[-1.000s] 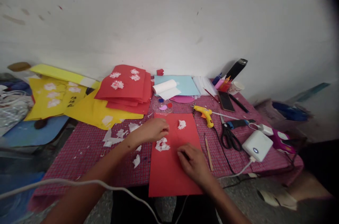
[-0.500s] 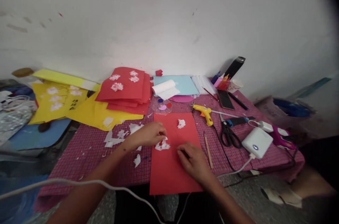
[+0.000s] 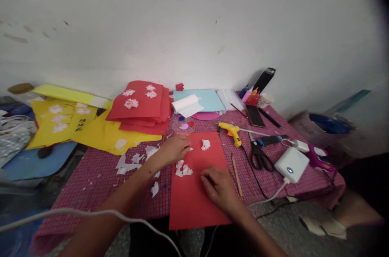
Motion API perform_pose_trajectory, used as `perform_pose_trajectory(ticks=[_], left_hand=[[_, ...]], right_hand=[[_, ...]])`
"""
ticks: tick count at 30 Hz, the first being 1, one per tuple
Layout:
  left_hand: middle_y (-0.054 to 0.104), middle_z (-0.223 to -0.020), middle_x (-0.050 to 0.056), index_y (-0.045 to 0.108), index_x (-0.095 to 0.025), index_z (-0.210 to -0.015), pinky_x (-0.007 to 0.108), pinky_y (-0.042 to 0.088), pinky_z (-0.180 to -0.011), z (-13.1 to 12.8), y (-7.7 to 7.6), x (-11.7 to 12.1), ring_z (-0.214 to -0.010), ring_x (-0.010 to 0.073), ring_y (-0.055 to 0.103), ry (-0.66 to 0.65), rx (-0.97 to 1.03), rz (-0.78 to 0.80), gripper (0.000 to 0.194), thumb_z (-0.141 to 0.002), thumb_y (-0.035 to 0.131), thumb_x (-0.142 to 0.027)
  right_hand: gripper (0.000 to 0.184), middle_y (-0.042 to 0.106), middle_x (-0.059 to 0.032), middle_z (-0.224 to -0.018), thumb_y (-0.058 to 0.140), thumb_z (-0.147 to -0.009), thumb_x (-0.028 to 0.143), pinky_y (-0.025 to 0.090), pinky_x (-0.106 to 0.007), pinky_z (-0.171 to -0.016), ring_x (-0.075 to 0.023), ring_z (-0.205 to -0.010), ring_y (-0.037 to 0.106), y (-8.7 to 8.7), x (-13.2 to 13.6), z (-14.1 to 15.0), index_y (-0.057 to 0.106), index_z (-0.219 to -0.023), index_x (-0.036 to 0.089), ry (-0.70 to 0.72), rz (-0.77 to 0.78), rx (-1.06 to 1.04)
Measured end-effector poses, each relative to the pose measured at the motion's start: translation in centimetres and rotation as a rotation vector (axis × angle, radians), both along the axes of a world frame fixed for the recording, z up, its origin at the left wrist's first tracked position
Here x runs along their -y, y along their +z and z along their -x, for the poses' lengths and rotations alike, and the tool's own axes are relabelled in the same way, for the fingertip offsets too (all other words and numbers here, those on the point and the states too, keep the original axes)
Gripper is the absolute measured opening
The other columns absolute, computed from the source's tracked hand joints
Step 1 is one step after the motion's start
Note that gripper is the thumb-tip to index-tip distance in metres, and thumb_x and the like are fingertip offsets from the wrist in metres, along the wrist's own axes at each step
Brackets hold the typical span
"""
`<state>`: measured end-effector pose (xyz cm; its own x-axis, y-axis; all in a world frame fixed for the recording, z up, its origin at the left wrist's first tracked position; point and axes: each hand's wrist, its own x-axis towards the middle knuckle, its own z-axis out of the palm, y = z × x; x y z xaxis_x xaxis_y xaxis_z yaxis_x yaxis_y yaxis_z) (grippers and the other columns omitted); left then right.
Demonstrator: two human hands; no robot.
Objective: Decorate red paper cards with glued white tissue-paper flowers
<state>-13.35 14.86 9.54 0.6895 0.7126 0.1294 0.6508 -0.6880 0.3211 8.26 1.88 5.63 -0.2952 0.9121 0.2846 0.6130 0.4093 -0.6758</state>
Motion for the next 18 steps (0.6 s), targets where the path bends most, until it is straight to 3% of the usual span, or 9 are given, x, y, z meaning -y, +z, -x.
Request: perform_pose_trajectory(ticks=[9,18], left_hand=[[0.067,-0.090,0.009,0.067,-0.015,-0.085,0.034,0.045,-0.078,-2.5,-0.7,-1.5,-0.086,0.0216,0.061,0.000,-0.155,-0.258,0.021,-0.096,0.050,-0.020],[0.068,-0.087,0.009,0.071,-0.015,-0.088,0.034,0.045,-0.075,-4.6,-2.6,-2.9,-0.083,0.0212,0.060,-0.089,-0.144,-0.282,0.021,-0.093,0.051,-0.016]], right_hand=[[0.013,0.064,-0.0044,-0.086,0.052,-0.094,0.015,0.045,-0.030,-0.071,-0.0190,-0.079,0.061,0.2,0.0,0.0,0.063,-0.094,0.022,-0.002,-0.011,0.015],[0.013,0.064,-0.0046,-0.085,0.051,-0.095,0.017,0.046,-0.031,-0.071,-0.0189,-0.077,0.061,0.1,-0.1,0.0,0.062,-0.094,0.022,0.003,-0.007,0.019]])
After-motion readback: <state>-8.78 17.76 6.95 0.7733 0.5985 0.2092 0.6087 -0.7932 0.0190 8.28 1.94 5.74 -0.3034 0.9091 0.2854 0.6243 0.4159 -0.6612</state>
